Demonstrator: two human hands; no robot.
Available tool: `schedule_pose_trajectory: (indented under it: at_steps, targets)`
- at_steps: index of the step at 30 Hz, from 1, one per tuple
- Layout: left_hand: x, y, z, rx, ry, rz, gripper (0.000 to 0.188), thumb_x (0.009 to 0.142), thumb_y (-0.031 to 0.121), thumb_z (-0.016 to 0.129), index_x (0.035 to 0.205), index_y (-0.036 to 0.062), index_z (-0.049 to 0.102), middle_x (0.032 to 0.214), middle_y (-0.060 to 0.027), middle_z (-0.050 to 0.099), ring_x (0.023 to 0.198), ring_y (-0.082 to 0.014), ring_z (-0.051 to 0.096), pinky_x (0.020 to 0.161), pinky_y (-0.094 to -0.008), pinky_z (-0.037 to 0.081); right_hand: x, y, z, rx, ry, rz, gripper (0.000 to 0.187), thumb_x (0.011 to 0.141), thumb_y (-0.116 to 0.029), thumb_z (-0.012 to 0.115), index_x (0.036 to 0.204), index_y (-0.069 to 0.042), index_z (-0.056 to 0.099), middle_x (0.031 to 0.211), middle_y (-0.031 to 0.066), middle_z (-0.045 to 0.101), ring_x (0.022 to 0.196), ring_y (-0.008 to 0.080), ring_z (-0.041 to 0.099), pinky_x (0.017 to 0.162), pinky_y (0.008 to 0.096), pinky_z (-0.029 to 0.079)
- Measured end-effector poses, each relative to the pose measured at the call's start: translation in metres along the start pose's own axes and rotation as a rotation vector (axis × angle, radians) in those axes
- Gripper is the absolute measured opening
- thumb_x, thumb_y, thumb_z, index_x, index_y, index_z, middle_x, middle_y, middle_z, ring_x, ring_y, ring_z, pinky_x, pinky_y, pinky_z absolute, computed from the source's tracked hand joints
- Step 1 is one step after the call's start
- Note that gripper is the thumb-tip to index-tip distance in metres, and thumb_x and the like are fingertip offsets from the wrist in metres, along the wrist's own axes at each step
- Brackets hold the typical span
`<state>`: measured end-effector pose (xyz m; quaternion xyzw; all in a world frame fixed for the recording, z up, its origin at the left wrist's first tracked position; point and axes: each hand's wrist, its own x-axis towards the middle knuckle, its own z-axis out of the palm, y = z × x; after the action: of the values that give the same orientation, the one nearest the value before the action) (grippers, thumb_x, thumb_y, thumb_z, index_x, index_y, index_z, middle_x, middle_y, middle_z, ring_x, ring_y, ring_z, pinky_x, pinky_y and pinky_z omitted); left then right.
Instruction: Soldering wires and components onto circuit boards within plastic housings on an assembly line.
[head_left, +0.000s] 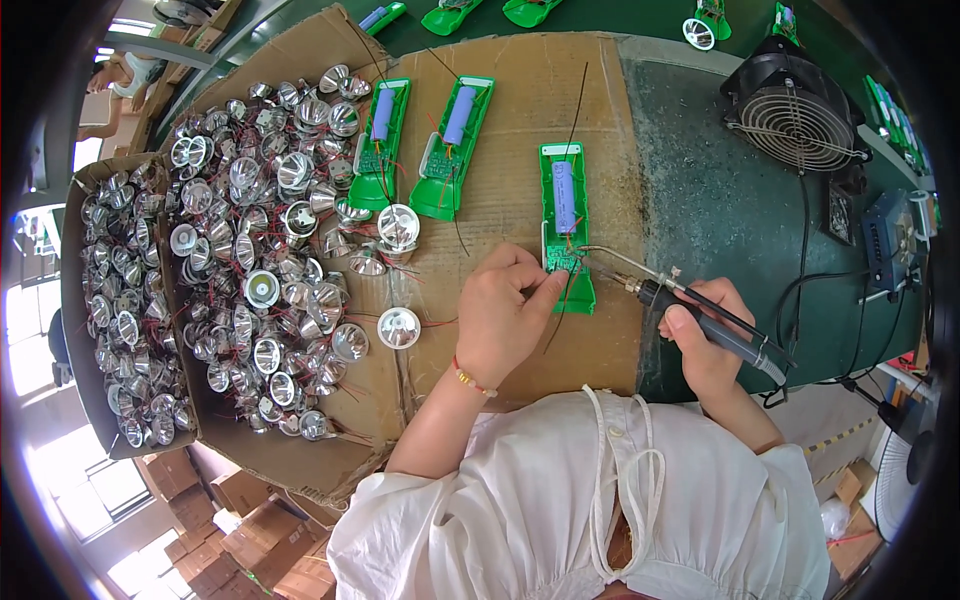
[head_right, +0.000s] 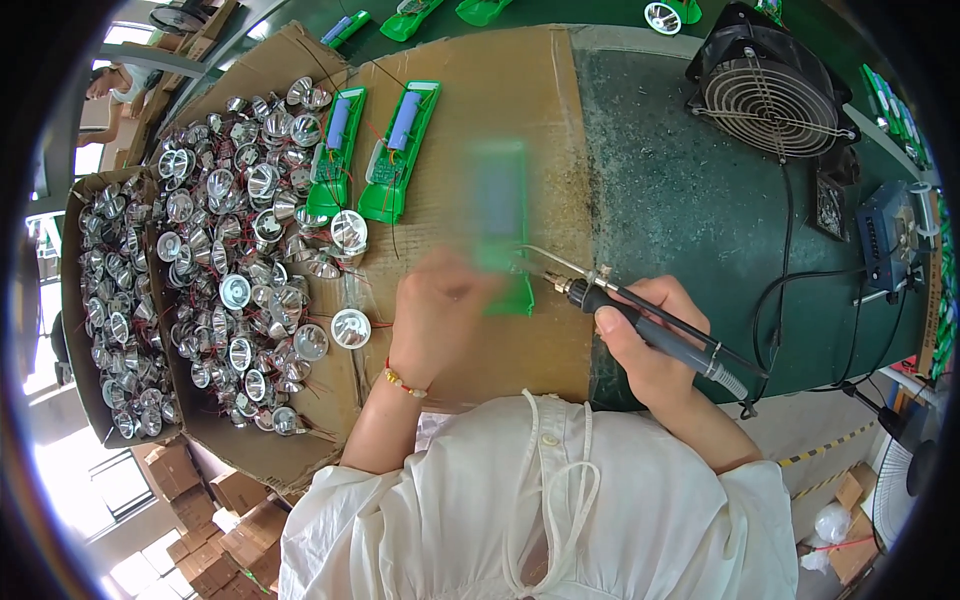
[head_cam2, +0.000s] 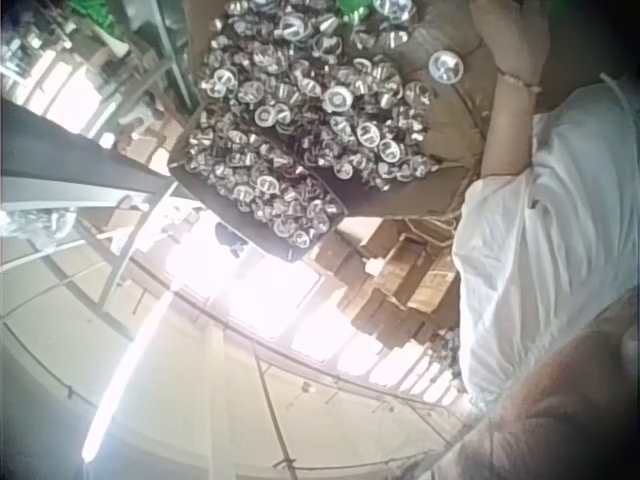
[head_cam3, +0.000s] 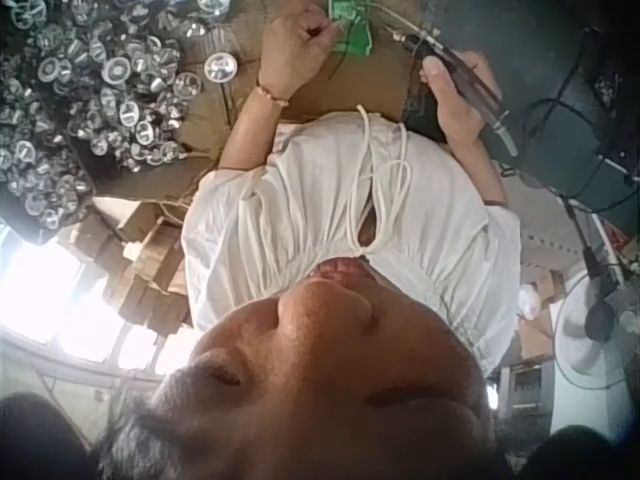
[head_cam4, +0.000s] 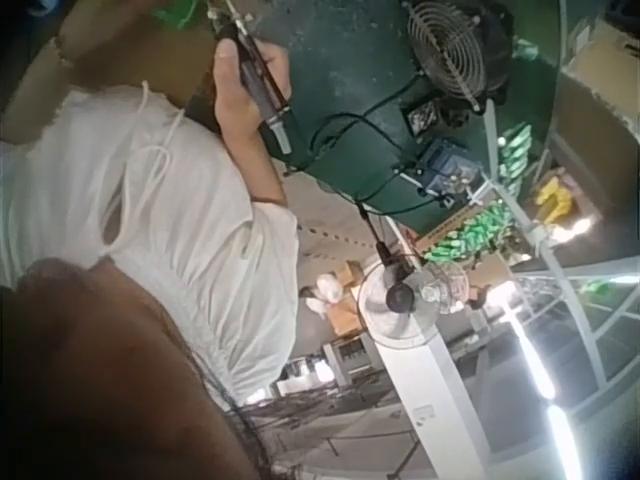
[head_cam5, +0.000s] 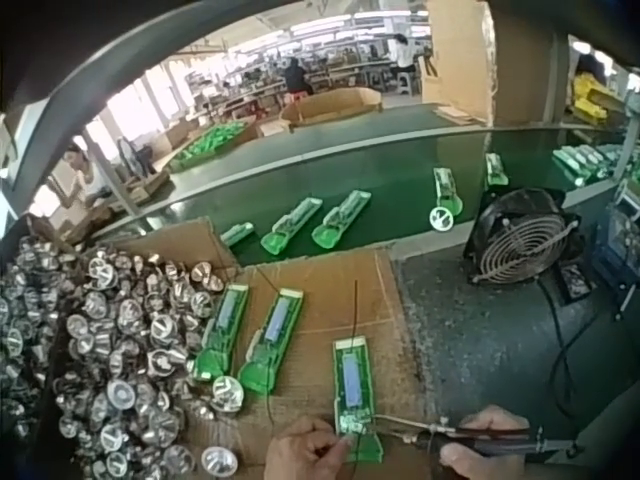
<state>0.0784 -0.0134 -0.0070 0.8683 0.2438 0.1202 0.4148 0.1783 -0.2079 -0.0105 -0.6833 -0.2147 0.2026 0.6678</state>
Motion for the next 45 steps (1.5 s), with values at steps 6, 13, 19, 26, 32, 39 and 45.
schedule_pose_trajectory:
  at_steps: [6,13,19,26,32,39,45]
  targets:
    - [0.0,-0.002,0.0,0.004,0.008,-0.001,0.017,0.074,0.014,0.067,0.065,0.0004,0.063,0.069,-0.0091,0.056,0.06,-0.0239,0.053,0.054,-0.0337,0.041,0.0,0.0,0.002,-0.009,-0.031,-0.001,0.019,0.078,-0.009,0.063,0.085,0.002,0.049,0.072,0.0084,0.053,0.057,0.0105,0.053,0.052,0.0225,0.045]
    - [0.002,0.011,0.003,0.097,0.038,-0.001,0.016,0.074,0.015,0.066,0.067,0.0015,0.064,0.075,-0.0101,0.06,0.064,-0.0254,0.058,0.056,-0.0337,0.045,0.004,0.001,-0.013,0.039,0.046,-0.055,0.018,0.078,-0.009,0.062,0.084,0.001,0.049,0.07,0.008,0.052,0.055,0.0103,0.052,0.05,0.0225,0.043]
    - [0.103,0.018,0.032,0.395,0.036,0.311,0.025,0.077,0.022,0.062,0.062,0.0027,0.062,0.072,-0.0147,0.059,0.063,-0.0331,0.058,0.057,-0.0404,0.045,0.004,0.015,-0.043,0.065,0.223,-0.006,0.016,0.077,-0.007,0.066,0.082,0.0,0.052,0.068,0.0054,0.058,0.059,0.0072,0.054,0.053,0.0202,0.043]
    - [0.293,0.059,0.075,0.53,0.289,0.421,0.026,0.077,0.033,0.061,0.083,0.0074,0.065,0.084,-0.0143,0.062,0.077,-0.0315,0.06,0.067,-0.0402,0.047,0.012,0.028,-0.048,-0.042,0.237,-0.002,0.018,0.076,-0.007,0.066,0.079,-0.001,0.05,0.069,0.0061,0.055,0.057,0.0095,0.054,0.052,0.0221,0.043]
    - [0.318,0.026,0.015,0.784,0.106,0.115,0.036,0.065,0.043,0.066,0.079,0.0102,0.063,0.082,-0.0113,0.064,0.079,-0.0281,0.061,0.073,-0.0378,0.048,0.018,0.018,-0.049,0.065,0.25,0.093,0.019,0.072,-0.01,0.071,0.079,-0.003,0.056,0.068,0.0019,0.06,0.06,0.0055,0.054,0.054,0.0213,0.044]
    - [0.198,0.081,-0.004,1.068,-0.249,0.056,0.034,0.073,0.045,0.058,0.08,0.013,0.067,0.077,-0.0096,0.063,0.076,-0.0262,0.062,0.071,-0.0404,0.045,0.011,0.018,-0.048,0.073,0.268,0.088,0.017,0.072,-0.009,0.071,0.078,-0.003,0.056,0.068,0.0001,0.058,0.06,0.0041,0.05,0.054,0.0199,0.041]
    - [0.036,0.052,0.009,0.918,-0.083,0.201,0.048,0.07,0.056,0.06,0.084,0.01,0.052,0.067,-0.0079,0.058,0.062,-0.0237,0.058,0.063,-0.0393,0.037,0.012,0.032,-0.049,-0.059,0.258,-0.087,0.012,0.075,-0.001,0.061,0.081,0.0,0.051,0.068,0.0047,0.054,0.057,0.0094,0.053,0.052,0.0222,0.044]
